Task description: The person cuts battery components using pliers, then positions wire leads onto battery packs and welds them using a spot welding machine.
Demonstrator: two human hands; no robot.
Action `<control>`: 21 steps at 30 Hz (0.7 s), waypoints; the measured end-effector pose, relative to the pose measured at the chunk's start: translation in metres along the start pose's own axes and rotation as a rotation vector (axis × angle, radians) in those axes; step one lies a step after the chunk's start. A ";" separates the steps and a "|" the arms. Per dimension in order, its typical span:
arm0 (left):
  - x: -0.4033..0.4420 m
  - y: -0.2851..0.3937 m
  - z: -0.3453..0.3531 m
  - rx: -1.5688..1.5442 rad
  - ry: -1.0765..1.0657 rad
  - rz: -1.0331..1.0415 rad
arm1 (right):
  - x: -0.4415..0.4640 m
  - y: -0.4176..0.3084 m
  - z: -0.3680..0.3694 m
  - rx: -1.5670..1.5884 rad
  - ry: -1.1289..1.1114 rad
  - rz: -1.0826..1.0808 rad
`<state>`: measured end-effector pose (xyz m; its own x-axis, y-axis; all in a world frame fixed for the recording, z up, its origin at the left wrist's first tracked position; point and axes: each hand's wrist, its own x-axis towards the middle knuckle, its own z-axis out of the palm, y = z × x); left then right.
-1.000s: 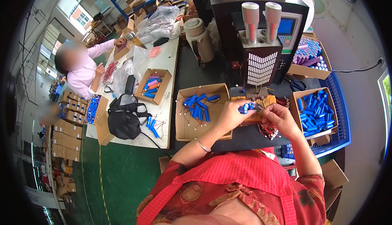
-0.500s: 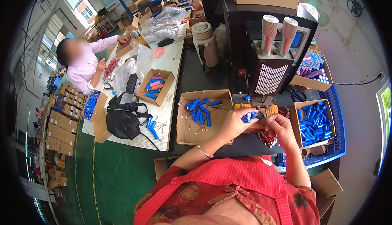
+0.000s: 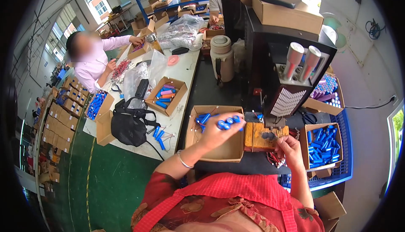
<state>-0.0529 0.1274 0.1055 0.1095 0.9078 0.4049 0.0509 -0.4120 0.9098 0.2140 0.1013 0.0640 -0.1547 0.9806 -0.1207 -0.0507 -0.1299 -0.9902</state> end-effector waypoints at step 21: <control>0.040 -0.030 -0.056 -0.329 -0.021 -0.501 | 0.001 0.001 0.004 0.056 0.080 0.028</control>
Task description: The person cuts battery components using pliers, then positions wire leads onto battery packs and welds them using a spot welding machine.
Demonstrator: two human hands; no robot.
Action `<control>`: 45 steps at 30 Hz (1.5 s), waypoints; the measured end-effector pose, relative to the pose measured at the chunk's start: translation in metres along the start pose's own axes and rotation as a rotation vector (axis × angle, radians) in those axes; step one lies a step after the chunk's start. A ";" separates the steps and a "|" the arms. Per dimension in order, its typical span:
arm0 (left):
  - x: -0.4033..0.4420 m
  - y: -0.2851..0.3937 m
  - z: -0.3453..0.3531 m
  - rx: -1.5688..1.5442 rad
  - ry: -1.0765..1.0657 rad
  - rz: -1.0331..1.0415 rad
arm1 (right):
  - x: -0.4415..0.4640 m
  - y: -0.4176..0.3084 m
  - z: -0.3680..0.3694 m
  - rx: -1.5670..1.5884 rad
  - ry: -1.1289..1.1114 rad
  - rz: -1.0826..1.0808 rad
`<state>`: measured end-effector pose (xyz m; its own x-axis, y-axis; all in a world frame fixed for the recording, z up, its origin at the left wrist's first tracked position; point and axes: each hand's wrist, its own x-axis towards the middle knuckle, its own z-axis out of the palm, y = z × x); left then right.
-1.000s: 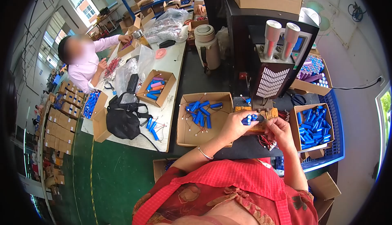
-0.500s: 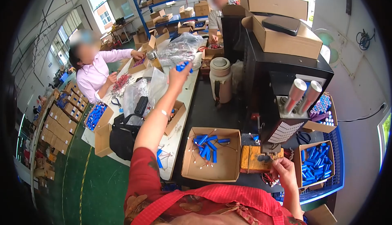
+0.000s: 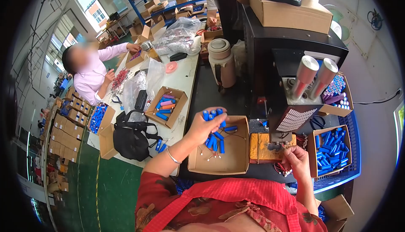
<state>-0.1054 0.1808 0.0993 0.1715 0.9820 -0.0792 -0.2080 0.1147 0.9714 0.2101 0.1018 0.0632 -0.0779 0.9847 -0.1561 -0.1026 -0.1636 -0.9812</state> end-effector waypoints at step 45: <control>-0.024 -0.027 0.038 -0.177 -0.343 -0.300 | -0.001 -0.001 0.007 -0.066 0.076 -0.032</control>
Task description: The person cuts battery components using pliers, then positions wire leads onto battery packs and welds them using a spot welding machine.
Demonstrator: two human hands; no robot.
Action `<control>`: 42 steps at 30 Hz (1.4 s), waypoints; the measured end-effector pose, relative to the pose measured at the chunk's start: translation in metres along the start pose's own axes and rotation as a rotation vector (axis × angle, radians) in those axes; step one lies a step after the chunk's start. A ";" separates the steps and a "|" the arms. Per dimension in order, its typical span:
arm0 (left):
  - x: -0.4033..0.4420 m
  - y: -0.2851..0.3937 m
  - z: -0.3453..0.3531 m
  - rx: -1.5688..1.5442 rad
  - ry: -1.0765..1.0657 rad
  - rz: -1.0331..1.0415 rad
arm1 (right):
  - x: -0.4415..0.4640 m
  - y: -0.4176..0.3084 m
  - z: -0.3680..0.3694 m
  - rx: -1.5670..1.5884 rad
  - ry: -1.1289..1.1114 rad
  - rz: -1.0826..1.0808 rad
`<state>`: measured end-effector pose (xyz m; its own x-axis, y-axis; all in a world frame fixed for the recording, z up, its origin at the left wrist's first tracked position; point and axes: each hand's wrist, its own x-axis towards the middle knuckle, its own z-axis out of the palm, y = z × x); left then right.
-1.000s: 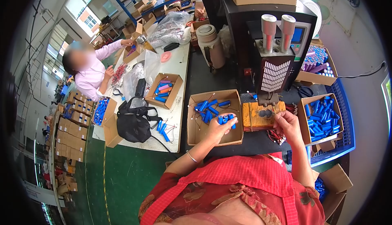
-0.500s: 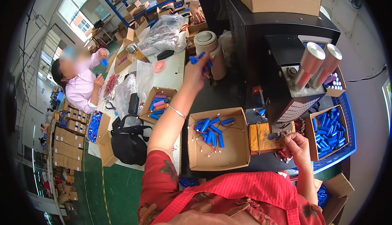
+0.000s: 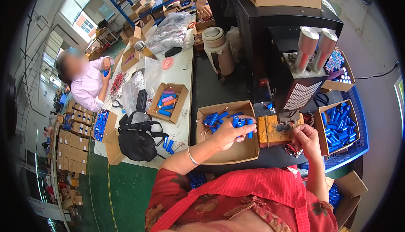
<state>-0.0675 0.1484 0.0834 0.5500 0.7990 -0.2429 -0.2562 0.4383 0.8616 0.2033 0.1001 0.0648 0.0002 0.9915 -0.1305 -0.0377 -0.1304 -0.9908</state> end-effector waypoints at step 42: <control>-0.003 -0.066 0.041 0.014 0.073 0.049 | -0.001 0.006 -0.006 0.019 -0.063 -0.044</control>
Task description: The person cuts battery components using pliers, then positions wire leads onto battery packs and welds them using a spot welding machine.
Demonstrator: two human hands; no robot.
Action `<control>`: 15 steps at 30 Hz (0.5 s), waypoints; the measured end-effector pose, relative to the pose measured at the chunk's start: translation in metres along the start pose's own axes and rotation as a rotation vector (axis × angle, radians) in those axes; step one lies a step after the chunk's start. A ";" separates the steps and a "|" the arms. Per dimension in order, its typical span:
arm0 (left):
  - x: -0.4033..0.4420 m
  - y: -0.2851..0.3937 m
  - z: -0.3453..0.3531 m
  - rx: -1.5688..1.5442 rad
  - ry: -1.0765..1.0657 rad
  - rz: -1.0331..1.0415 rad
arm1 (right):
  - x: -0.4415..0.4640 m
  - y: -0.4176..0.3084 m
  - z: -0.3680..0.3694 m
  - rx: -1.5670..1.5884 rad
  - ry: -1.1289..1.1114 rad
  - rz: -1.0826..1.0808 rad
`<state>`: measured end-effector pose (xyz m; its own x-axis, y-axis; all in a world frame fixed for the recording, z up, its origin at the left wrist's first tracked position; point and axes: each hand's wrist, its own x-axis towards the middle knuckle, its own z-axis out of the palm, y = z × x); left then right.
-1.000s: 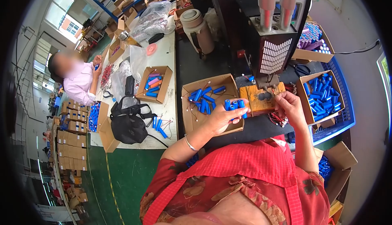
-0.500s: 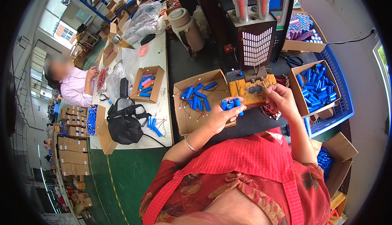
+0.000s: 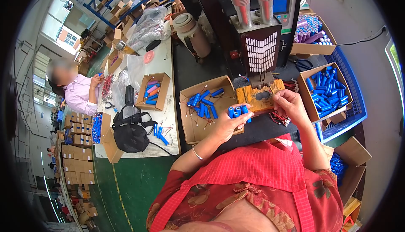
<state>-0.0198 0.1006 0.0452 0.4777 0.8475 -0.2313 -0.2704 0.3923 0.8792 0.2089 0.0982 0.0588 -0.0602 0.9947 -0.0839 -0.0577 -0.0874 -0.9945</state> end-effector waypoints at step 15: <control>-0.005 0.003 0.006 0.024 0.014 0.013 | -0.001 0.001 0.000 -0.013 0.023 0.015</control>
<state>-0.0181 0.0955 0.0510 0.4626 0.8575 -0.2249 -0.2563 0.3723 0.8920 0.2092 0.0973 0.0579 -0.0380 0.9943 -0.0999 -0.0444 -0.1015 -0.9938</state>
